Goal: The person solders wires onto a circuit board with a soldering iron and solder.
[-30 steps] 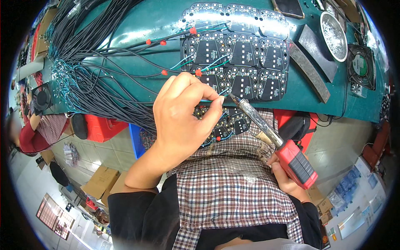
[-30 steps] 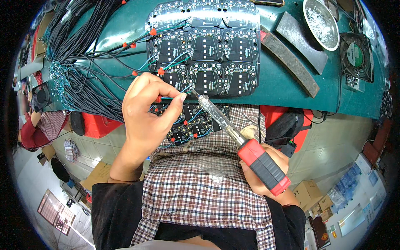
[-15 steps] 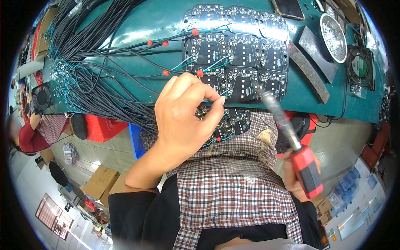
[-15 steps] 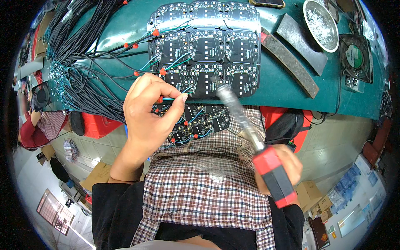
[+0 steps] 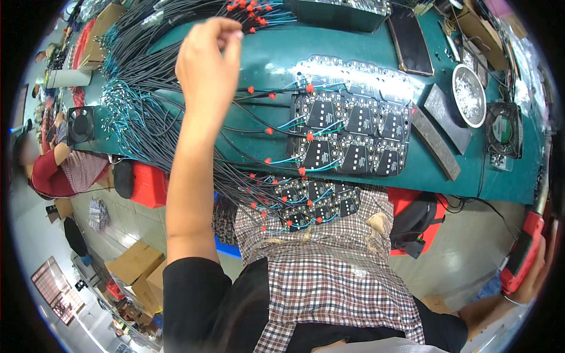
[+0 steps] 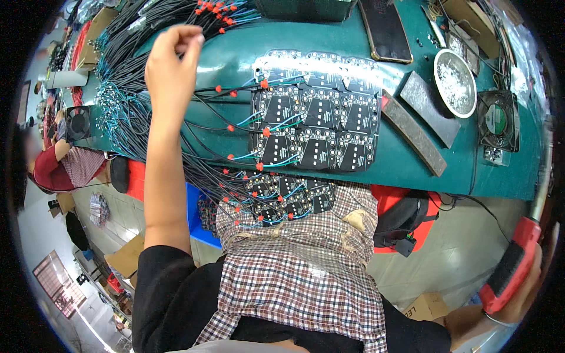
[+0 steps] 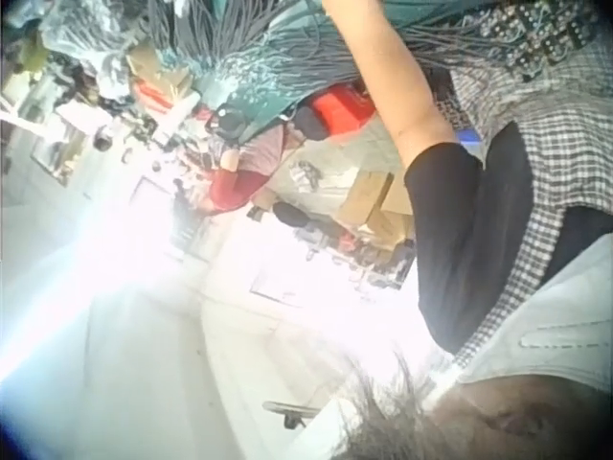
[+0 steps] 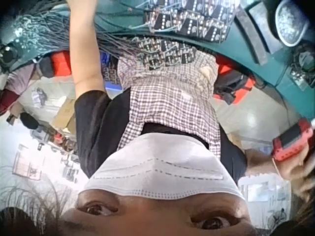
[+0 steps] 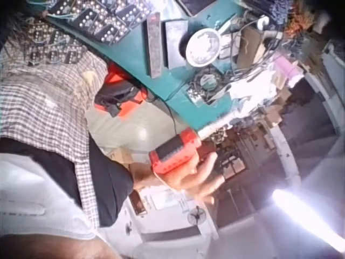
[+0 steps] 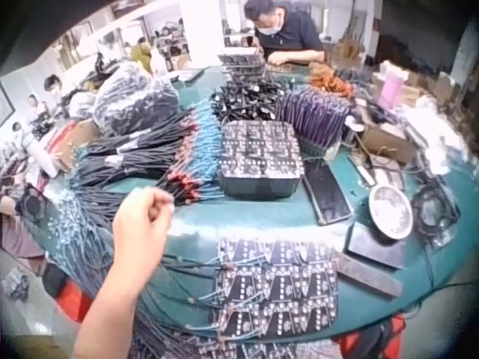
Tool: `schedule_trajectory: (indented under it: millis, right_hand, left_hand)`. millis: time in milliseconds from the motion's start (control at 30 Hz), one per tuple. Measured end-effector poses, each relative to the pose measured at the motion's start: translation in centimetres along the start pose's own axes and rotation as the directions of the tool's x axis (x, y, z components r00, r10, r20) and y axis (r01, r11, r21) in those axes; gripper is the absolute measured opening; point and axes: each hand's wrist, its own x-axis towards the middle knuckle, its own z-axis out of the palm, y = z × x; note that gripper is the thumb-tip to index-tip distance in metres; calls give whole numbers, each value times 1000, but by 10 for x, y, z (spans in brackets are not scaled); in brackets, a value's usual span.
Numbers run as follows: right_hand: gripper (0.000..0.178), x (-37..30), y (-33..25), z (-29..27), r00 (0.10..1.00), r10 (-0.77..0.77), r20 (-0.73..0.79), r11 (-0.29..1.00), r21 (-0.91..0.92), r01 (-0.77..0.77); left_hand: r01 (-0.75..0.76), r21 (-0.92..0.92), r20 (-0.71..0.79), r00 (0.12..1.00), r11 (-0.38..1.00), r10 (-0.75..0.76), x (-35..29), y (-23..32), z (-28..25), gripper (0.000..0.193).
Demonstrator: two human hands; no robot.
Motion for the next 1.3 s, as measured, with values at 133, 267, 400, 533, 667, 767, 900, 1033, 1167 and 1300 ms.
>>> schedule_trajectory:
  millis: [133, 267, 400, 533, 667, 767, 900, 1033, 1167, 1300]
  right_hand:
    - [17, 21, -28, 34, 940, -334, 60, 904, -260, 338]
    - [17, 17, -82, 65, 989, -144, 30, 989, -41, 145]
    - [19, 10, -101, 81, 997, 10, 82, 945, 324, -36]
    - [29, -24, -125, 98, 860, 375, 346, 436, 753, -493]
    - [31, -15, -161, 125, 845, 325, 425, -32, 898, -439]
    - [38, -18, -179, 126, 731, 329, 598, -219, 801, -557]
    - [36, -16, -186, 134, 730, 330, 599, -206, 800, -563]
    - [33, -12, -191, 149, 764, 389, 514, -59, 842, -537]
    - [25, 3, -191, 147, 776, 339, 532, -28, 830, -556]
    - [13, 7, -190, 152, 806, 324, 496, 116, 825, -554]
  left_hand:
    - [105, -51, -15, 994, 993, -106, 45, -46, 36, 24]
    - [135, -121, -63, 988, 983, -143, 58, -49, 51, 21]
    - [68, -332, -101, 989, 941, -107, 53, -66, 50, 23]
    - [174, -598, 110, 985, 782, -135, 27, 33, 3, 13]
    - [83, -473, 263, 964, 877, 51, -21, 109, -10, 6]
    - [102, -399, 394, 917, 911, 70, -39, 133, 2, 11]
    - [-1, -333, 320, 940, 943, 114, -41, 131, 24, 15]
    - [-31, -267, 300, 947, 963, 113, -40, 130, 36, 19]
    - [13, -248, 332, 940, 969, 72, -39, 130, 38, 20]
    - [15, -256, 315, 947, 967, 69, -39, 130, 36, 20]
